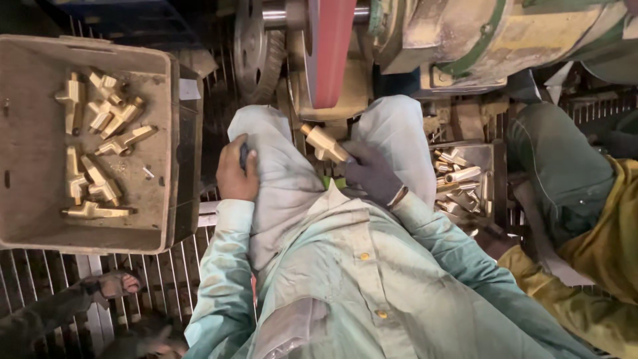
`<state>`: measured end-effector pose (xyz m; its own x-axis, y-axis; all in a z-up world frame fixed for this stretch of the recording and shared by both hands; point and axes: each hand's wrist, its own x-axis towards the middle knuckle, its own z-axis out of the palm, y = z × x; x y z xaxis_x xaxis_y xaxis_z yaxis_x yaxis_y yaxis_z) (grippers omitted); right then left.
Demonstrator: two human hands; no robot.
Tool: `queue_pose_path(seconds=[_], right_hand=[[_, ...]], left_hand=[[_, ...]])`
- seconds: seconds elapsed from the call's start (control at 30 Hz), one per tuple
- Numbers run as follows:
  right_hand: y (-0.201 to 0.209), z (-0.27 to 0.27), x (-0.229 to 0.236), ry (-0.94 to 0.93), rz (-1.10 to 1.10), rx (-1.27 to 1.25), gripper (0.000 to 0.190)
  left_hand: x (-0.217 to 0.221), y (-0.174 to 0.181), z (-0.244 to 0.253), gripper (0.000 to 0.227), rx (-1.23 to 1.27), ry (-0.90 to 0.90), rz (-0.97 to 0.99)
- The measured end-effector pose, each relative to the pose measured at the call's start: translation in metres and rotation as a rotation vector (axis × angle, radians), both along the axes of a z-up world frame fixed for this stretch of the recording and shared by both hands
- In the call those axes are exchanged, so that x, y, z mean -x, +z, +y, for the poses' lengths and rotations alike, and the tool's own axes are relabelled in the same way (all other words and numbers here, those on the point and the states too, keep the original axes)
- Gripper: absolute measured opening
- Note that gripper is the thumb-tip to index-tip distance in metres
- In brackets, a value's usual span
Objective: The person repeatedly picks up small brass-colored metal parts from a bin and presses them against a rotating belt sander to smooth or shape their edges. After each part is processed, it is placed into a separate bin to the right.
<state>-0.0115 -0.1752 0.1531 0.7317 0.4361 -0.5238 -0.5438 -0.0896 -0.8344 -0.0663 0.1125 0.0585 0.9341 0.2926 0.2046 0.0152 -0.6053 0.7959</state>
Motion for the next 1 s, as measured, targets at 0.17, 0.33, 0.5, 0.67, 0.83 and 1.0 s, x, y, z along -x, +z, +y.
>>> queue_pose_path(seconds=[0.17, 0.33, 0.5, 0.67, 0.83, 1.0], right_hand=[[0.01, -0.007, -0.006, 0.133, 0.04, -0.13, 0.031], [-0.006, -0.015, -0.027, 0.413, -0.532, 0.371, 0.032], [-0.033, -0.037, -0.048, 0.227, -0.62, 0.315, 0.037], [-0.058, -0.043, -0.063, 0.166, -0.786, 0.293, 0.036], [-0.081, -0.031, -0.078, 0.131, -0.816, 0.438, 0.036], [-0.097, -0.03, -0.084, 0.117, -0.68, 0.459, 0.03]], left_hand=[[-0.029, -0.007, -0.029, 0.027, 0.39, -0.101, 0.04], [-0.064, -0.019, -0.056, 0.027, 0.603, -0.32, 0.221], [-0.073, -0.025, -0.068, 0.024, 0.873, -0.238, 0.451], [-0.082, -0.032, -0.071, 0.021, 0.869, -0.142, 0.388], [-0.098, -0.046, -0.078, 0.018, 0.943, -0.043, 0.47], [-0.097, -0.071, -0.084, 0.016, 0.871, -0.04, 0.336]])
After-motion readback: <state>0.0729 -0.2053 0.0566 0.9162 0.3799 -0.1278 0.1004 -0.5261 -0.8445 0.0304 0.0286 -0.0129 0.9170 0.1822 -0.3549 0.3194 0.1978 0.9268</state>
